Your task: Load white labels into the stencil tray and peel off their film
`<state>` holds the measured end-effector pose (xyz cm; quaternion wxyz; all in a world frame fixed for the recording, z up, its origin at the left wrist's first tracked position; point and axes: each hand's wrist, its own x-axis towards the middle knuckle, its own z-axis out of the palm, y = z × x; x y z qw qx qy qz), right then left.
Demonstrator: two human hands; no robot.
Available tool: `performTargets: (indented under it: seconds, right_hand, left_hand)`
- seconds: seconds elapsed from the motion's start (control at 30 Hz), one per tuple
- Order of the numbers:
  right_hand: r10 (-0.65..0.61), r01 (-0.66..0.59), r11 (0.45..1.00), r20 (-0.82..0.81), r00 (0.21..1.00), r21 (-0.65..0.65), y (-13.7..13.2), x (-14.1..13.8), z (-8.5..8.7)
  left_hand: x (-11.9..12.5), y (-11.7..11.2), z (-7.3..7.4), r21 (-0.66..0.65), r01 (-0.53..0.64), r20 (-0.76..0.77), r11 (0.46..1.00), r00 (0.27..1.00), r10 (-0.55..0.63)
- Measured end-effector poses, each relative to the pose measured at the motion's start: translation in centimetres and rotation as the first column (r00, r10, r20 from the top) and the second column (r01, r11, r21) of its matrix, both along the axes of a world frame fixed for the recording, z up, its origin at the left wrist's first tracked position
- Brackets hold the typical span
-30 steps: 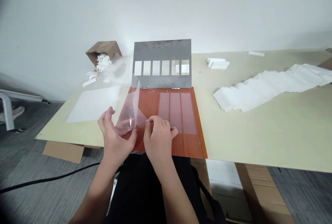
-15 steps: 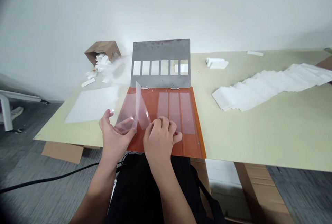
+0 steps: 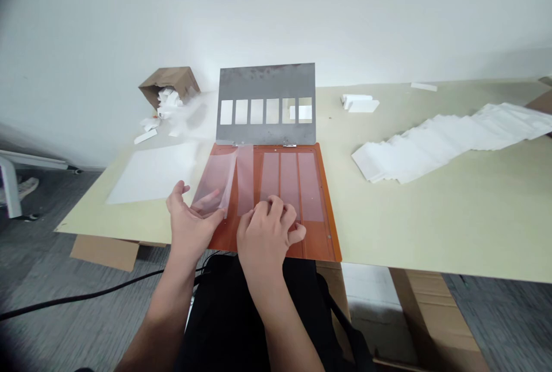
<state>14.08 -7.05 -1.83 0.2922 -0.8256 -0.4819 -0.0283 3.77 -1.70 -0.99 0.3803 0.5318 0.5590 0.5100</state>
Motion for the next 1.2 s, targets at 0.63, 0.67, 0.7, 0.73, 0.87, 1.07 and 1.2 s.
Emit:
performTargets:
  seconds: [0.63, 0.67, 0.7, 0.73, 0.87, 1.07, 1.2]
  right_hand:
    - [0.015, -0.015, 1.000, 0.009, 1.000, 0.017, -0.3, 0.0, 0.3]
    - [0.064, -0.065, 0.998, 0.031, 0.997, 0.026, -0.4, 0.1, 0.3]
    - [0.123, -0.125, 0.992, 0.059, 0.991, 0.030, -0.4, 0.2, 0.3]
    - [0.179, -0.182, 0.983, 0.089, 0.980, 0.026, -0.4, 0.3, 0.2]
    - [0.243, -0.243, 0.970, 0.141, 0.960, -0.015, -0.6, 0.3, 0.0]
    - [0.220, -0.218, 0.976, 0.125, 0.968, -0.030, -0.6, -0.1, 0.0]
    - [0.218, -0.215, 0.976, 0.115, 0.969, -0.031, -0.2, -0.1, 0.0]
  left_hand:
    - [-0.2, 0.2, 0.1, 0.041, 0.016, 0.010, 0.999, 1.000, -0.017]
    - [-0.2, 0.1, 0.2, 0.052, 0.025, 0.014, 0.998, 1.000, -0.025]
    - [-0.3, 0.1, 0.2, 0.065, 0.031, 0.015, 0.997, 0.999, -0.032]
    - [-0.3, 0.1, 0.2, 0.081, 0.034, 0.014, 0.996, 0.999, -0.035]
    - [-0.8, 0.1, 0.4, 0.122, 0.025, -0.007, 0.992, 1.000, -0.024]
    - [-1.4, -0.1, 0.9, 0.149, 0.002, -0.017, 0.989, 1.000, 0.001]
    - [-1.4, -0.3, 1.0, 0.149, 0.005, -0.003, 0.989, 1.000, -0.005]
